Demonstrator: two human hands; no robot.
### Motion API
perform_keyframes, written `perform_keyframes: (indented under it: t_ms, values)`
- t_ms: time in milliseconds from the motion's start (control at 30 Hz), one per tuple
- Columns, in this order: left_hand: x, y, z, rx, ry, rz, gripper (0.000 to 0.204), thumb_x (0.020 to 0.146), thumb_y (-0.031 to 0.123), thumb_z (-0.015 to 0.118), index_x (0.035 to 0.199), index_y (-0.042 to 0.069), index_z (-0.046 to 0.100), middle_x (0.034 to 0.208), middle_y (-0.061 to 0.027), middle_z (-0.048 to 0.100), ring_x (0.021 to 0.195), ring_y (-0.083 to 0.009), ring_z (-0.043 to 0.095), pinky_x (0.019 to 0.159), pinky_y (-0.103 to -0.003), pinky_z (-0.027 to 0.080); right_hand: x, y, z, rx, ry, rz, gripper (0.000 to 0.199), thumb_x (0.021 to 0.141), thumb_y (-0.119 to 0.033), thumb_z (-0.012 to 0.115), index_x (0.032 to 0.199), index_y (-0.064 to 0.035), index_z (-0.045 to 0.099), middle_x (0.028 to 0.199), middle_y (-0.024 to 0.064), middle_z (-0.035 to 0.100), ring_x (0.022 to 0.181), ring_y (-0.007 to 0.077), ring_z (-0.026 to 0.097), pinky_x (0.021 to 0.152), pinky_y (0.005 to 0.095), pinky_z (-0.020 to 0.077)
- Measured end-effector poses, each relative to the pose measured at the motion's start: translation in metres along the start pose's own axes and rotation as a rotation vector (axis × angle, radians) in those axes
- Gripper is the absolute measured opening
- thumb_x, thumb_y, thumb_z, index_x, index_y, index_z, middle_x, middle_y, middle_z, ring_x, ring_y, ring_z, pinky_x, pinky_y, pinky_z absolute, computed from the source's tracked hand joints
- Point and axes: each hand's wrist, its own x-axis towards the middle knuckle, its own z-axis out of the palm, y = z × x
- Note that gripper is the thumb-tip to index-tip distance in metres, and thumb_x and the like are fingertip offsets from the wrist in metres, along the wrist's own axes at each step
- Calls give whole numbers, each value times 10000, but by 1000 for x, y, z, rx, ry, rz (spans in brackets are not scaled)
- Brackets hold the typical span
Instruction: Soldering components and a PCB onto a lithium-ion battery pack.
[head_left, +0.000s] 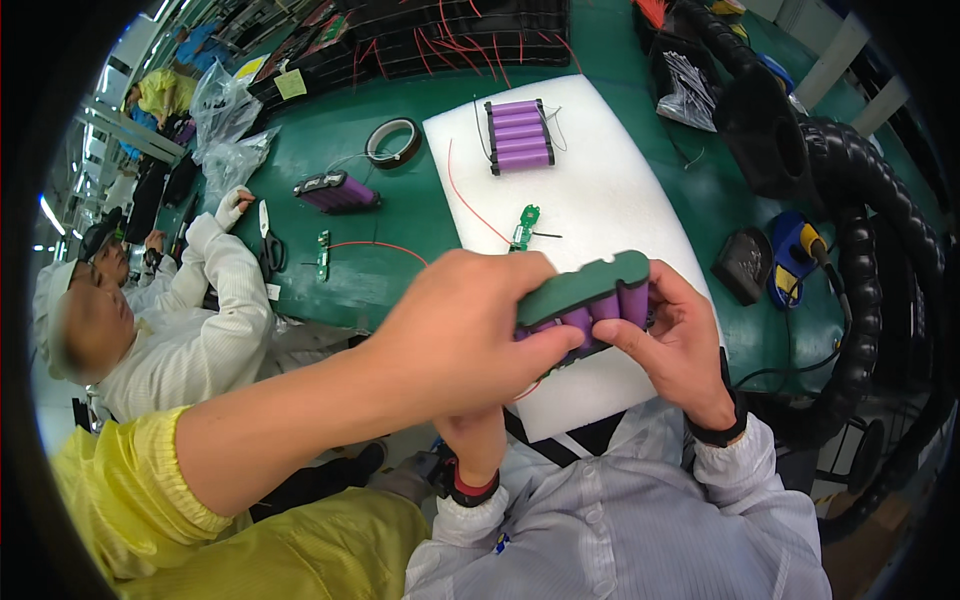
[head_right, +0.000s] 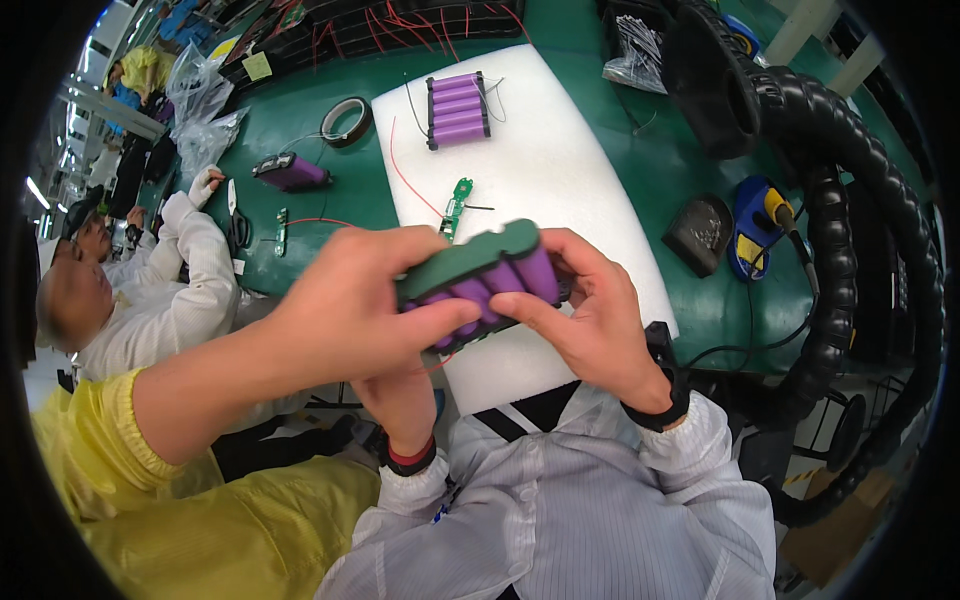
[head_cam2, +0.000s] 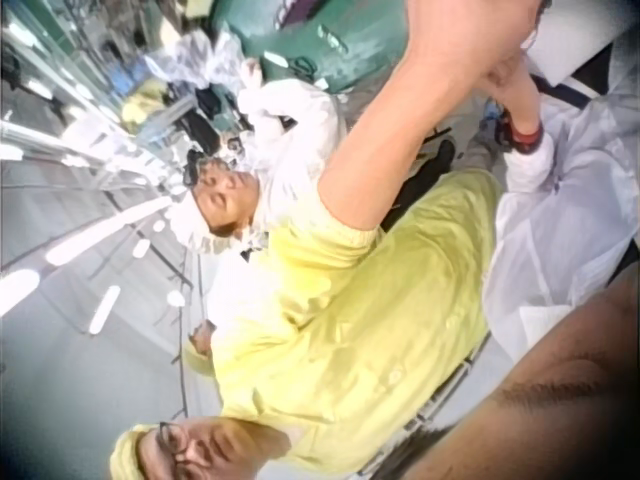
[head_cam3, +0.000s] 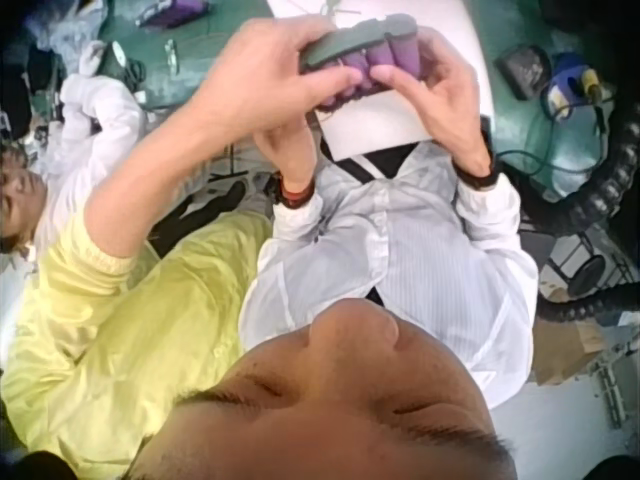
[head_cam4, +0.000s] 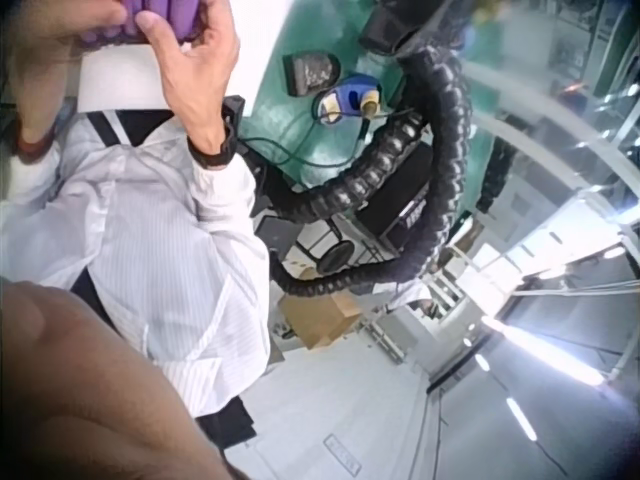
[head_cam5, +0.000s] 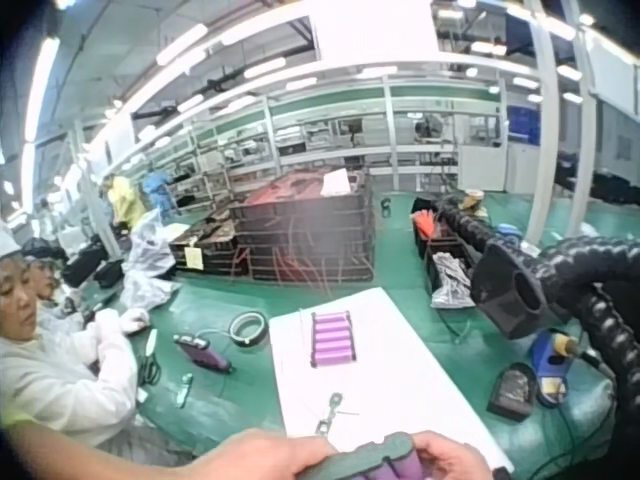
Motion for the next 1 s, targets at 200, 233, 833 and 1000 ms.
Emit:
perform_keyframes:
  t_ms: [200, 233, 833, 1000]
  values:
    - [-66, -31, -19, -739, 181, -118, 274, 935, 204, 673, 1109, -8, 666, 922, -110, 724, 801, -251, 706, 727, -361, 546, 5, -23, 25, 132, -61, -237, 405, 974, -51, 666, 1347, 54, 547, 1241, 160, 674, 1168, 223, 652, 1002, 343, 505]
    - [-73, -36, 6, -874, 408, -96, 289, 965, 211, 612, 1148, -11, 637, 970, -129, 713, 864, -254, 693, 782, -369, 537, 3, -26, 24, 83, -38, -264, 346, 981, -39, 625, 1312, 52, 577, 1246, 160, 669, 1165, 238, 652, 1021, 353, 497]
    - [20, -71, 135, -73, 1057, -39, 314, 846, 41, 755, 1141, -1, 657, 1075, -154, 658, 931, -316, 602, 819, -407, 493, -73, -37, 53, -681, -820, -446, 231, 905, -181, 699, 790, -50, 548, 621, 57, 504, 561, 251, 575, 510, 374, 459]
    - [35, -70, 134, -53, 1076, -17, 338, 841, 48, 758, 1158, 0, 650, 1047, -145, 652, 921, -323, 590, 812, -415, 485, -82, -31, 93, -812, -1008, -570, 149, 857, -118, 636, 856, -27, 519, 636, 49, 532, 571, 221, 612, 509, 347, 478]
